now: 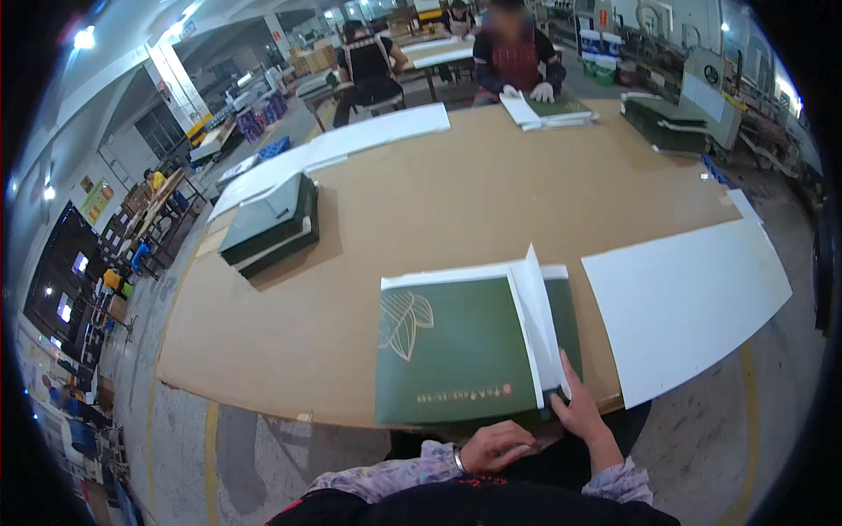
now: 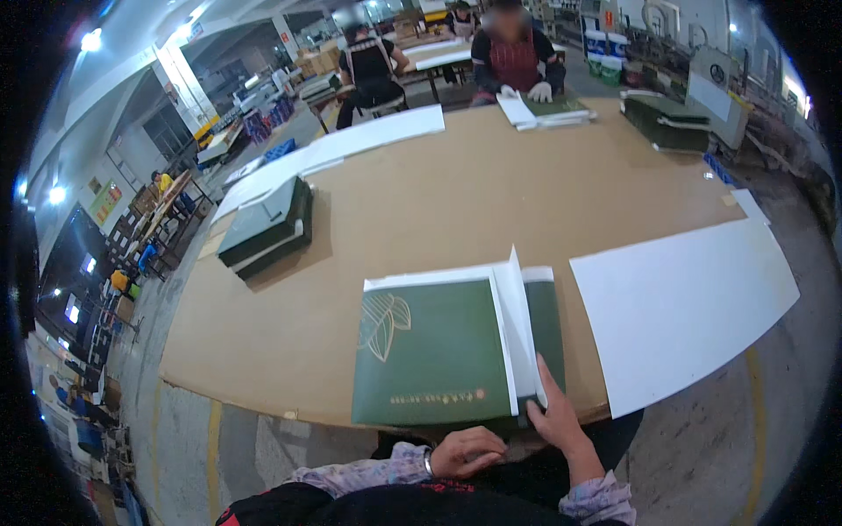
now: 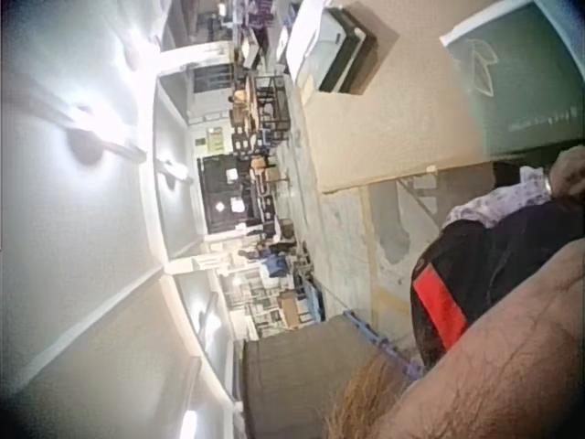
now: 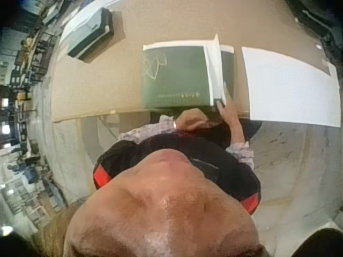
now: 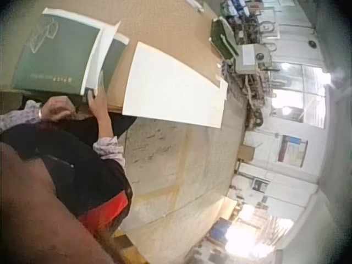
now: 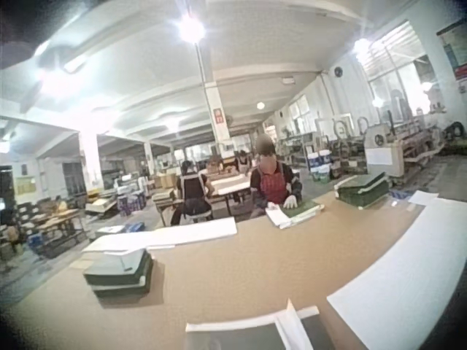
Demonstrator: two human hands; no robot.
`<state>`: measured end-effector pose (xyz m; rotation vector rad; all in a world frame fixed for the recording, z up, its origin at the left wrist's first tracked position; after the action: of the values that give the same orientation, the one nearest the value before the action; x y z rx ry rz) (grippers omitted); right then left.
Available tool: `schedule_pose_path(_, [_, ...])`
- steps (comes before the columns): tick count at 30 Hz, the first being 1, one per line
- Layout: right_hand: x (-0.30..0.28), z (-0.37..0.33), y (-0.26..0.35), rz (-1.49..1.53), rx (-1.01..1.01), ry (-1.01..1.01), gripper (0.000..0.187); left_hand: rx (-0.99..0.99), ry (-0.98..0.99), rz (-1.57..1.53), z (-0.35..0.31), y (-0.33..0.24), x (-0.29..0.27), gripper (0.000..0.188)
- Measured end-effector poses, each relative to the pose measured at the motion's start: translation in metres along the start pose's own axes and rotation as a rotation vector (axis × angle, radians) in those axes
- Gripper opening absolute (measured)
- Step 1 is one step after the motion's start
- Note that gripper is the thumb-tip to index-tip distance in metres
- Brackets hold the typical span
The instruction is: The recorder is folding and arranging green paper bags/folders at a workspace table.
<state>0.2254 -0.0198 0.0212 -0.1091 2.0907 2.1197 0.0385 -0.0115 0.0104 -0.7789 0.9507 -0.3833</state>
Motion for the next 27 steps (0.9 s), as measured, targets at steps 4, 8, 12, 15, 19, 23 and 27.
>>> schedule_pose_path(4, [0.006,0.013,0.004,-0.210,-0.240,-0.011,0.081,-0.682,0.023,-0.930,-0.015,0.020,0.026,0.044])
schedule_pose_path(8, [0.017,0.024,0.015,-0.344,-0.388,-0.030,0.090,-0.903,-0.155,-1.127,-0.001,0.030,0.006,0.051])
schedule_pose_path(12, [0.024,0.019,0.007,-0.423,-0.383,0.007,0.096,-0.886,-0.327,-1.207,0.012,0.028,-0.009,0.037])
schedule_pose_path(15, [0.031,0.009,0.000,-0.484,-0.383,0.038,0.091,-0.883,-0.413,-1.177,0.011,0.026,-0.016,0.027])
schedule_pose_path(19, [0.046,0.004,-0.001,-0.533,-0.385,0.095,0.085,-0.945,-0.513,-0.992,0.006,0.031,-0.020,0.021])
schedule_pose_path(23, [0.050,0.004,0.004,-0.573,-0.374,0.120,0.086,-0.993,-0.520,-0.894,0.000,0.034,-0.016,0.019])
schedule_pose_path(27, [0.052,0.002,-0.001,-0.594,-0.357,0.192,0.088,-1.031,-0.565,-0.817,-0.006,0.042,-0.016,0.022])
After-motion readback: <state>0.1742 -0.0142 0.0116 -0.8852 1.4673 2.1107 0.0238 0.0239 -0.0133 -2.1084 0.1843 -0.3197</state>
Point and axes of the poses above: each hand's wrist, its own z-axis towards the middle knuckle, its own x-axis out of the palm, y = z × x, the point moved 6 cm from there along z, towards the middle knuckle, and after that the axes turned 14 degrees about z, right-handed, at the moved point
